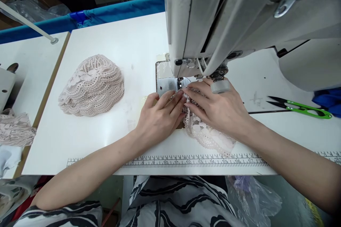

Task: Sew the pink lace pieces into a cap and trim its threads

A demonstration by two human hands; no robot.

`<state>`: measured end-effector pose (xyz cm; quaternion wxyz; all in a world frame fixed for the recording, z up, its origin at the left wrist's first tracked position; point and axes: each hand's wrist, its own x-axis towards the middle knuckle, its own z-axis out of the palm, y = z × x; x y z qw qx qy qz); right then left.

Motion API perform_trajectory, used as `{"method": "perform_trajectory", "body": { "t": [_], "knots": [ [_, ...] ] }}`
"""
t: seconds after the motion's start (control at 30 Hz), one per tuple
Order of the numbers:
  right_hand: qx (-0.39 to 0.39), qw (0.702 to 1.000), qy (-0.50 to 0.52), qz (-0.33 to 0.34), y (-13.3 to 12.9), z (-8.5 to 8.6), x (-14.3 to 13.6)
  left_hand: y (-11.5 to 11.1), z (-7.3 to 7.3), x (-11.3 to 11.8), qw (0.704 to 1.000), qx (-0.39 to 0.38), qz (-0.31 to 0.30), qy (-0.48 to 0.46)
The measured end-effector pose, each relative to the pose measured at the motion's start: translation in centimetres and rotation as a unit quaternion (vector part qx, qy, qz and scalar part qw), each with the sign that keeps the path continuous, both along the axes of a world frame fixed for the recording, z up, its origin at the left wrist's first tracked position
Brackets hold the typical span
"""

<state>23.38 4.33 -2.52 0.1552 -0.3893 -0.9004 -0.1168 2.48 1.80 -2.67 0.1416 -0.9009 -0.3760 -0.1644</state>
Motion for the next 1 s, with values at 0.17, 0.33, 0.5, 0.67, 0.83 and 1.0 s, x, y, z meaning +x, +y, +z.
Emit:
{"method": "perform_trajectory", "body": {
  "t": [0.17,0.33,0.5,0.67,0.83,1.0],
  "knots": [
    [-0.011,1.0,-0.004,-0.003,0.05,-0.05,0.01,-0.04,0.06,0.05,1.0,0.003,0.003,0.0],
    [-0.011,1.0,-0.005,-0.003,0.05,-0.17,0.01,-0.24,0.11,0.08,1.0,0.012,0.008,0.006],
    [-0.019,1.0,-0.006,-0.005,0.21,-0.34,0.0,-0.29,0.18,0.08,1.0,0.017,0.013,0.009],
    [-0.031,0.999,-0.005,-0.007,0.38,-0.34,-0.02,-0.24,0.32,0.12,0.999,0.023,0.024,0.019],
    [-0.033,0.999,-0.019,-0.017,0.4,-0.25,-0.02,-0.24,0.38,0.2,0.999,0.022,0.029,0.021],
    [-0.037,0.999,-0.02,-0.018,0.31,-0.19,-0.03,-0.19,0.34,0.24,0.999,0.018,0.033,0.021]
  ]
}}
